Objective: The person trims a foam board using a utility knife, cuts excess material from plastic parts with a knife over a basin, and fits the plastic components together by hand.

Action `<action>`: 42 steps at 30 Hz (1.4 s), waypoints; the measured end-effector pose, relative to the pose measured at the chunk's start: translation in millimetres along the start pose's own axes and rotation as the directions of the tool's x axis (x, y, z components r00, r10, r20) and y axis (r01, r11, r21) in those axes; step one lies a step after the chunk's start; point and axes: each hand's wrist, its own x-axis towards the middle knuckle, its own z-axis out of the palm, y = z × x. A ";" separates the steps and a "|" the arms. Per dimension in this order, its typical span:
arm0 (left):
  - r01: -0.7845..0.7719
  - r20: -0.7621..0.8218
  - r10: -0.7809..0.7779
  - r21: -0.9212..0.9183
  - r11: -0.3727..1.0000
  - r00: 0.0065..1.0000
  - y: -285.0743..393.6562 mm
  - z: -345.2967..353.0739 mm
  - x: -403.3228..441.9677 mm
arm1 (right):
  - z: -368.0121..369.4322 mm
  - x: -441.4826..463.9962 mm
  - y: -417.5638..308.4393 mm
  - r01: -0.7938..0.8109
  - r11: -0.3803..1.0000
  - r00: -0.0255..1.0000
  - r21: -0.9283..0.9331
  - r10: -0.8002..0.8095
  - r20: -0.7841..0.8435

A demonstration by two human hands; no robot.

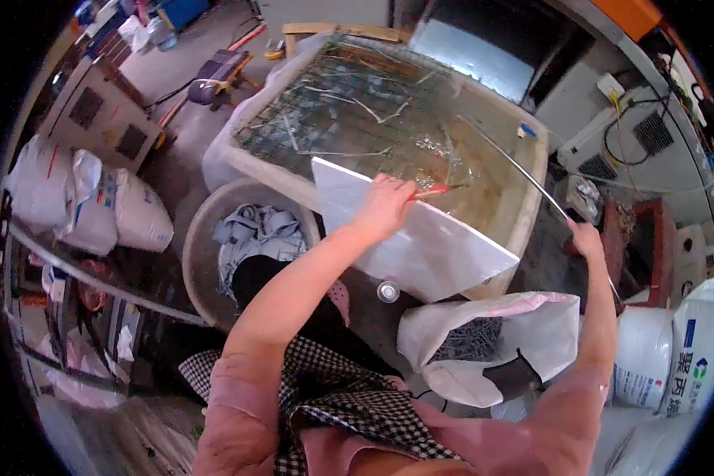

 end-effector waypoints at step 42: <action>-0.046 -0.074 0.043 -0.047 0.998 0.996 -8.8 12.3 1.5 | 193.7 175.5 -211.8 0.286 0.840 0.930 0.460 -0.359 0.078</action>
